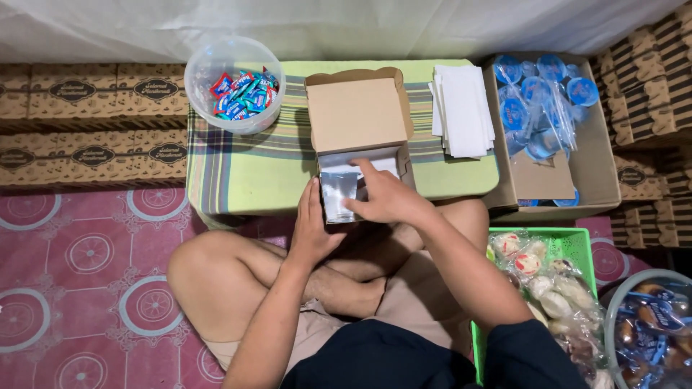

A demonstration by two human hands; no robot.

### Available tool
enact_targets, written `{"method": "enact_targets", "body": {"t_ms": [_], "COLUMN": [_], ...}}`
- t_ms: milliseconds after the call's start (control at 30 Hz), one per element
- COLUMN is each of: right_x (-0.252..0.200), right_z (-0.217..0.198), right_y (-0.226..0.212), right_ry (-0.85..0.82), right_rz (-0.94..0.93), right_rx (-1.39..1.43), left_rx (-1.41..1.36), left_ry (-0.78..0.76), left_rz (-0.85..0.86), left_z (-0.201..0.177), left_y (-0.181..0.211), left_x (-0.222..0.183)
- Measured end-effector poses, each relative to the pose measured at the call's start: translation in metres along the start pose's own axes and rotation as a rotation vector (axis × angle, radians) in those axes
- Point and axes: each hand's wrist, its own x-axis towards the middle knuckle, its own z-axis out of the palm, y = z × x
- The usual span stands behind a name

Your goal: A person is sitting on the floor, manually packing various snack items and small water cups into cardboard boxes for distribution.

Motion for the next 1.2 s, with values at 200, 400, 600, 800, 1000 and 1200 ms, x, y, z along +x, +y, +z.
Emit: {"method": "enact_targets", "body": {"t_ms": [200,400,600,800,1000,1200], "right_x": [-0.002,-0.002,0.007,0.017,0.010,-0.009], "right_z": [-0.002,-0.005,-0.003,0.001,-0.004,-0.010], "right_y": [0.004,0.003,0.007,0.010,0.012,0.076], "right_ry": [-0.033,0.001,0.190,0.247,0.259,0.713], "right_rz": [-0.032,-0.075,-0.180,-0.248,-0.221,-0.354], "right_rx": [0.035,0.053,0.087,0.102,0.132,0.316], "left_rx": [-0.013,-0.017,-0.018,-0.038,-0.039,-0.146], "left_ry": [0.006,0.034,0.032,0.013,0.018,0.041], "left_rz": [0.007,0.029,0.022,0.003,0.026,0.054], "left_z": [-0.001,-0.003,-0.003,-0.006,-0.006,-0.017], "left_y": [0.002,0.005,0.006,0.007,0.005,0.011], "left_x": [0.001,0.003,0.004,0.005,0.005,0.008]}}
